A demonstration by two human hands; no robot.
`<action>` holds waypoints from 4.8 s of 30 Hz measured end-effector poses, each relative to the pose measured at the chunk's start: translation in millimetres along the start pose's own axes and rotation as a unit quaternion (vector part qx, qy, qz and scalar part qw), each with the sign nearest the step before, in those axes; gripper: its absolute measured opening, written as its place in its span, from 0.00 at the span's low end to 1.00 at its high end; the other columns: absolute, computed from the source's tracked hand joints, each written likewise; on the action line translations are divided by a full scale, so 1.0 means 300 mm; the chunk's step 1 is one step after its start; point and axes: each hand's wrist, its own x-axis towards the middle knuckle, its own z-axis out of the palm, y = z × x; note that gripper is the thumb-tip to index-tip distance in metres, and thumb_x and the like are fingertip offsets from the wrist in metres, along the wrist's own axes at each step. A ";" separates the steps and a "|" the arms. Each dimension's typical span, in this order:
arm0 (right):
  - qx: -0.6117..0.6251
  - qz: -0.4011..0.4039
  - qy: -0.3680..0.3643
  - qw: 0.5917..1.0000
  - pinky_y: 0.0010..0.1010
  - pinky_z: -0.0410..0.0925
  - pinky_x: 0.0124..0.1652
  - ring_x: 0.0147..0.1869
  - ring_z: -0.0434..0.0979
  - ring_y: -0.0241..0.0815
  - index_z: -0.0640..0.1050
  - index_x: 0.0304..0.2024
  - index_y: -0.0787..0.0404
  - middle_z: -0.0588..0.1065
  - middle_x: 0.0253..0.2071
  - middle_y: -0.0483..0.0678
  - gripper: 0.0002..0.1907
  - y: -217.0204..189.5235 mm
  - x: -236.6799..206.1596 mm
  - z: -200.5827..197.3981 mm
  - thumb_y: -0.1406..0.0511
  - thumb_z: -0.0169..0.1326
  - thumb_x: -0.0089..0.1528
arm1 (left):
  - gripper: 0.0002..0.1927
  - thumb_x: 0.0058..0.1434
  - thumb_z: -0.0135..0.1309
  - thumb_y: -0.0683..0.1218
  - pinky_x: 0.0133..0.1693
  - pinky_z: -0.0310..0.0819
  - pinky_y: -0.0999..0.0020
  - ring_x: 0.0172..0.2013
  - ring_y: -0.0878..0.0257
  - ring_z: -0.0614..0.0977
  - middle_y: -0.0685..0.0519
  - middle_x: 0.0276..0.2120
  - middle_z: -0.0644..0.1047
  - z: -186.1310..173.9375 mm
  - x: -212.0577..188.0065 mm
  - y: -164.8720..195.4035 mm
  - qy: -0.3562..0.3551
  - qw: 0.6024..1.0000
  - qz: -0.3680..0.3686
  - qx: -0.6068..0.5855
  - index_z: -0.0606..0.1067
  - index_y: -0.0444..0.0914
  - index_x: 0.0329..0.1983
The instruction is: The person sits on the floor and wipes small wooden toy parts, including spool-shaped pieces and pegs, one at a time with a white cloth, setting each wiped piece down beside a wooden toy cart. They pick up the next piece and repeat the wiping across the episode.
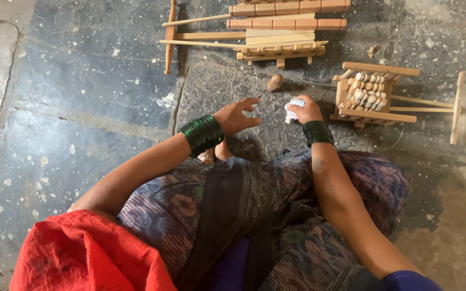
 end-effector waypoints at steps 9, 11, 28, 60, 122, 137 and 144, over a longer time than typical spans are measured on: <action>-0.101 -0.116 0.130 0.979 0.47 0.71 0.45 0.48 0.77 0.62 0.81 0.49 0.55 0.78 0.44 0.60 0.22 0.013 -0.020 0.024 0.61 0.66 0.52 | 0.40 0.59 0.58 0.61 0.53 0.77 0.55 0.54 0.47 0.81 0.39 0.60 0.74 -0.008 -0.030 -0.014 0.006 1.000 0.021 -0.015 0.62 0.43 0.71; -0.113 -0.115 0.151 0.975 0.49 0.70 0.44 0.47 0.76 0.63 0.81 0.47 0.55 0.77 0.42 0.61 0.20 0.011 -0.020 0.022 0.61 0.67 0.52 | 0.39 0.58 0.58 0.61 0.52 0.78 0.55 0.54 0.47 0.81 0.39 0.59 0.74 -0.011 -0.034 -0.013 0.006 0.999 0.021 -0.027 0.63 0.43 0.71; -0.089 -0.178 0.231 0.952 0.37 0.76 0.45 0.45 0.82 0.39 0.81 0.38 0.59 0.82 0.42 0.49 0.07 0.043 0.103 -0.438 0.64 0.66 0.65 | 0.36 0.61 0.54 0.61 0.57 0.74 0.52 0.59 0.45 0.76 0.41 0.61 0.73 -0.032 -0.083 0.025 -0.035 0.999 -0.016 0.002 0.62 0.44 0.70; -0.208 -0.159 0.210 0.942 0.43 0.69 0.56 0.56 0.75 0.51 0.84 0.43 0.52 0.77 0.51 0.51 0.11 0.195 0.033 -0.518 0.67 0.69 0.58 | 0.33 0.63 0.51 0.61 0.54 0.77 0.57 0.50 0.54 0.84 0.44 0.56 0.78 -0.021 -0.032 0.033 -0.047 0.999 0.007 0.016 0.66 0.43 0.68; -0.004 -0.499 0.142 0.855 0.31 0.73 0.40 0.44 0.76 0.42 0.75 0.55 0.55 0.75 0.47 0.48 0.11 -0.172 -0.179 0.131 0.63 0.53 0.71 | 0.14 0.58 0.63 0.49 0.45 0.83 0.68 0.38 0.65 0.87 0.51 0.41 0.85 -0.021 -0.034 0.103 0.107 0.994 -0.012 -0.023 0.83 0.41 0.46; 0.452 -0.059 0.024 0.890 0.32 0.72 0.34 0.40 0.77 0.41 0.76 0.48 0.61 0.77 0.43 0.51 0.15 -0.072 0.001 -0.026 0.57 0.56 0.68 | 0.17 0.57 0.59 0.35 0.45 0.81 0.73 0.39 0.69 0.84 0.55 0.40 0.83 -0.067 -0.037 0.096 0.253 0.953 0.116 -0.123 0.81 0.42 0.49; 0.520 -0.149 -0.094 0.836 0.28 0.77 0.46 0.45 0.78 0.38 0.74 0.56 0.59 0.74 0.45 0.45 0.22 -0.087 -0.026 -0.054 0.63 0.60 0.60 | 0.15 0.58 0.60 0.37 0.46 0.81 0.71 0.39 0.67 0.84 0.54 0.41 0.83 -0.061 -0.030 0.086 0.230 0.967 0.067 -0.092 0.81 0.43 0.48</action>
